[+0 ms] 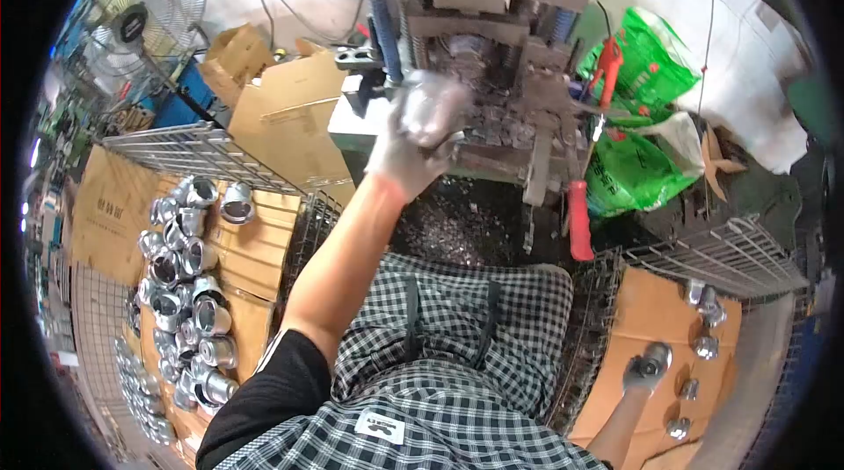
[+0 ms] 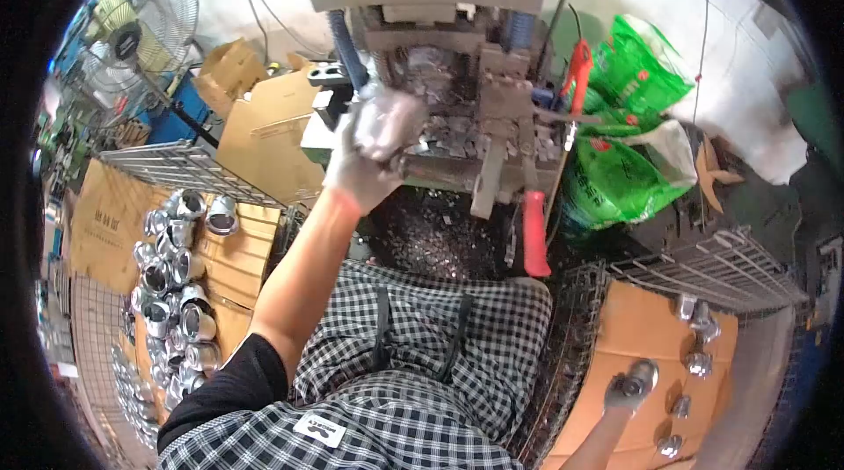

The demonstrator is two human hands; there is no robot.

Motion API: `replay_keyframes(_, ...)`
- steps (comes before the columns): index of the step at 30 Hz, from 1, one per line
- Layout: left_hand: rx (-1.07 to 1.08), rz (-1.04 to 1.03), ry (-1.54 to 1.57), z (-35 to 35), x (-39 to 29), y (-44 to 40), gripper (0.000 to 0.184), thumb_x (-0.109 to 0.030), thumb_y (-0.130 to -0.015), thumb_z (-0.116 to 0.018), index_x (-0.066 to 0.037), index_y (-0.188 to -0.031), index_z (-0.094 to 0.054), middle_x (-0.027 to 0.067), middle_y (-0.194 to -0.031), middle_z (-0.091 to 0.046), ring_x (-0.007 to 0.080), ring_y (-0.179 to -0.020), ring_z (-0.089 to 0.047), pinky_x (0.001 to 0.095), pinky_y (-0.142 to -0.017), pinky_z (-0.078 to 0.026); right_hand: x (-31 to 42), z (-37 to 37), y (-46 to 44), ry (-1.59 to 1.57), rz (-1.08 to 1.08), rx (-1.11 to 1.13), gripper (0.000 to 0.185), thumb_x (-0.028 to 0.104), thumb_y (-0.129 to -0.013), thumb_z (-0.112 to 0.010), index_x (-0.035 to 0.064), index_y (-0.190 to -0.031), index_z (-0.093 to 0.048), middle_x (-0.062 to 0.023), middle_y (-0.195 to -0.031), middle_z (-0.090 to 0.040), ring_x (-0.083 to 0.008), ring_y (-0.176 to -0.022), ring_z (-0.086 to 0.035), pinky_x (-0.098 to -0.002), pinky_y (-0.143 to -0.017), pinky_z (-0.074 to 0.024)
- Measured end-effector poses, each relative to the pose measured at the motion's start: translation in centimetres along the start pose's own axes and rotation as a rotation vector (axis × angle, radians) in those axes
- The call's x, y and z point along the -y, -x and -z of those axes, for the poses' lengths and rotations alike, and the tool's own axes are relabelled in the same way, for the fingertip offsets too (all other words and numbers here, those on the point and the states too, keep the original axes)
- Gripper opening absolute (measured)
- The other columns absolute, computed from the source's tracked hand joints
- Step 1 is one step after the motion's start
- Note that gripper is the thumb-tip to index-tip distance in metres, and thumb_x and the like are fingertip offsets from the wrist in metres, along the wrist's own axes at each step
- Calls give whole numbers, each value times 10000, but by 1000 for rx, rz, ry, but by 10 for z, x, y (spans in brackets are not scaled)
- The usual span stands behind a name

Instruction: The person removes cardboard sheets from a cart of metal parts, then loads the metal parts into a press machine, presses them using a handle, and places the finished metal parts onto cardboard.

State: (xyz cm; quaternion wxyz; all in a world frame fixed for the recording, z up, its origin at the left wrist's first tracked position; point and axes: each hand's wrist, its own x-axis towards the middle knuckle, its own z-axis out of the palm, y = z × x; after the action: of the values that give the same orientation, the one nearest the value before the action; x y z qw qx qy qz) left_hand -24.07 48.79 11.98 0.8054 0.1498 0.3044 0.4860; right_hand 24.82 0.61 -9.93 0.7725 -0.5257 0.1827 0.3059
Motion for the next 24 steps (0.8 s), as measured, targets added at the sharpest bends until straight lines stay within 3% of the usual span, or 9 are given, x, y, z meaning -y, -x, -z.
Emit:
replay_keyframes(1,-122,-17,-49,-13,-5,-12,592,-624,-923,-351,-98,-1094,-563,64,-772,-613,135,-601,-515,232,-466,-391,-3,-21,5,14,44,-77,577,657,-807,-525,162,-1101,-556,-101,-1029,-611,-217,-827,-613,-338,-667,-529)
replay_keyframes(3,253,59,-54,-9,-12,-38,665,-621,-902,-422,-40,-1218,-494,159,-1014,-612,128,-520,-543,237,-372,-399,-8,-70,37,39,131,-242,656,666,-817,-521,153,-1226,-523,-129,-1200,-562,-266,-989,-588,-402,-795,-519)
replay_keyframes(4,197,126,55,-13,-10,-53,674,-636,-900,-410,-39,-1195,-516,182,-965,-620,112,-495,-559,200,-348,-403,-2,-46,0,-57,-147,100,742,638,-859,-513,146,-1402,-394,-130,-1394,-426,-341,-1156,-494,-473,-938,-432)
replay_keyframes(8,-18,278,131,-37,-17,-83,688,-672,-892,-377,-50,-1144,-526,177,-956,-618,149,-566,-610,212,-444,-527,-43,-247,160,553,591,509,688,422,-921,-568,43,-1441,-326,-184,-1364,-467,-304,-1183,-503,-425,-1016,-389)
replay_keyframes(11,-122,157,91,-36,-11,-92,681,-655,-882,-444,-36,-1159,-502,186,-1025,-570,201,-680,-625,223,-482,-555,-81,-334,247,828,1164,771,731,389,-881,-639,-10,-1419,-345,-197,-1307,-499,-300,-1166,-503,-431,-1030,-365)
replay_keyframes(13,-252,118,133,-52,-13,-73,576,-559,-877,-565,-85,-1194,-483,167,-1119,-494,274,-933,-571,278,-610,-596,-93,-366,276,961,1466,920,698,356,-845,-668,-30,-1364,-402,-223,-1241,-518,-370,-1152,-496,-453,-1017,-363)
replay_keyframes(17,-288,81,189,-70,-22,-65,449,-494,-890,-605,-209,-1214,-486,99,-1179,-481,289,-1046,-514,373,-749,-605,-110,-393,274,1070,1706,805,618,278,-851,-651,-7,-1348,-420,-233,-1207,-526,-406,-1108,-504,-480,-981,-385)
replay_keyframes(19,-348,63,226,-67,-16,-72,397,-464,-922,-574,-167,-1177,-507,86,-1152,-509,262,-1035,-527,395,-764,-604,-114,-396,267,1094,1737,715,571,258,-863,-635,-5,-1329,-435,-233,-1201,-529,-407,-1097,-509,-488,-972,-389)
replay_keyframes(24,-83,44,300,-53,-7,-98,348,-387,-950,-555,-111,-1160,-529,91,-1120,-543,249,-1011,-554,415,-748,-608,-113,-395,245,1079,1748,582,471,253,-902,-595,-11,-1273,-472,-229,-1182,-544,-402,-1061,-531,-493,-944,-407)
